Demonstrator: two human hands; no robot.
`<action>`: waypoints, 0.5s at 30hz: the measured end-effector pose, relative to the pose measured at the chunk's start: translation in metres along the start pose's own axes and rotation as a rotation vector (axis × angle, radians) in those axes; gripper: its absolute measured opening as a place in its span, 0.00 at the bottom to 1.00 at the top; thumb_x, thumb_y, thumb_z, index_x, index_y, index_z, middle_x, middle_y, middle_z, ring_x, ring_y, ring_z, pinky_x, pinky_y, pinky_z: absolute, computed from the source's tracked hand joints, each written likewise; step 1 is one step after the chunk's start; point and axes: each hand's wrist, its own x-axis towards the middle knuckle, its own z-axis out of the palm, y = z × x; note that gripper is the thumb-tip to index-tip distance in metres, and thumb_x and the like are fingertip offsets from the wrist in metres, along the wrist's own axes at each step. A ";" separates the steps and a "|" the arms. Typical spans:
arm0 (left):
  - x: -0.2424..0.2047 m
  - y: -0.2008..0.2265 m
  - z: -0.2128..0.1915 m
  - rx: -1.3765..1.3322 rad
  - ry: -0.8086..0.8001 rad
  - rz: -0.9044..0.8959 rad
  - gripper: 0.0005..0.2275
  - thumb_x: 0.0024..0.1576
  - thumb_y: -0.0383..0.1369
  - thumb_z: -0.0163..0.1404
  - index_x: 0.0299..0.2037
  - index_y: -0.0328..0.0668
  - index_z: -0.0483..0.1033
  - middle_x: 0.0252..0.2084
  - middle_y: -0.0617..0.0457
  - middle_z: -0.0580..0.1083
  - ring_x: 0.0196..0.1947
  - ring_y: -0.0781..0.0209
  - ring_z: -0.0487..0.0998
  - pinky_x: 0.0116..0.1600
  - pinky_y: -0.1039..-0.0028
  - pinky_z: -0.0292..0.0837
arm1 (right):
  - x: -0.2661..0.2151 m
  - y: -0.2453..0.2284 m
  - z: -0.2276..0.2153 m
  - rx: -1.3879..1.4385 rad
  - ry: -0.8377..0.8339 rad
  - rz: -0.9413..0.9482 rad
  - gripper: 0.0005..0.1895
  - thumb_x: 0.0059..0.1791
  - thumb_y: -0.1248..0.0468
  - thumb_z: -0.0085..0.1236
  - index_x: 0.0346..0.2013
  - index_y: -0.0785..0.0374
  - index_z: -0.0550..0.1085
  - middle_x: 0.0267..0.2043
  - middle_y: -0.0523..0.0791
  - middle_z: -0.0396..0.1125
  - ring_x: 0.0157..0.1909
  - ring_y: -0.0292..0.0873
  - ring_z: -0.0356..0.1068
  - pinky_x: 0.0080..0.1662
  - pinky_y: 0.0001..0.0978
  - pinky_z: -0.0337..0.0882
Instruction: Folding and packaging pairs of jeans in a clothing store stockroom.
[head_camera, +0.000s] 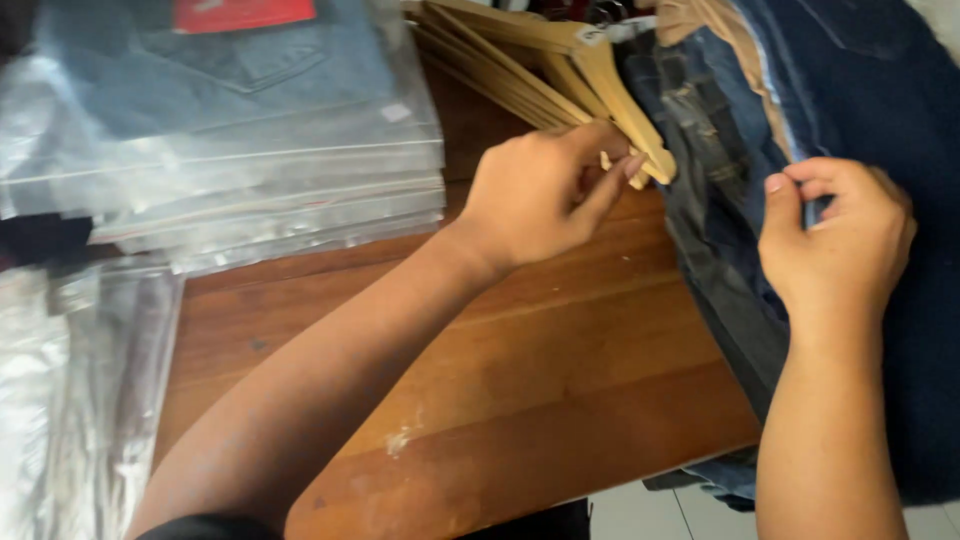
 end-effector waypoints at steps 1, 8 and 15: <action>0.006 0.002 0.016 -0.015 -0.009 0.010 0.08 0.61 0.40 0.49 0.37 0.50 0.78 0.19 0.62 0.76 0.15 0.62 0.77 0.21 0.72 0.66 | -0.005 0.014 -0.002 -0.017 0.000 0.012 0.06 0.57 0.74 0.72 0.45 0.70 0.81 0.38 0.50 0.71 0.37 0.52 0.67 0.44 0.42 0.68; 0.054 0.010 0.120 -0.343 -0.230 -0.093 0.07 0.57 0.31 0.50 0.40 0.46 0.82 0.32 0.57 0.81 0.25 0.62 0.79 0.34 0.72 0.76 | -0.022 0.067 -0.005 -0.246 -0.025 0.071 0.08 0.57 0.65 0.71 0.47 0.66 0.83 0.42 0.50 0.74 0.40 0.54 0.69 0.44 0.44 0.68; 0.103 0.011 0.174 -0.479 -0.265 -0.461 0.16 0.62 0.41 0.44 0.51 0.41 0.79 0.31 0.55 0.80 0.27 0.67 0.80 0.40 0.76 0.81 | -0.004 0.062 -0.013 -0.016 -0.051 0.116 0.05 0.56 0.72 0.70 0.46 0.72 0.84 0.32 0.51 0.70 0.27 0.48 0.63 0.31 0.38 0.64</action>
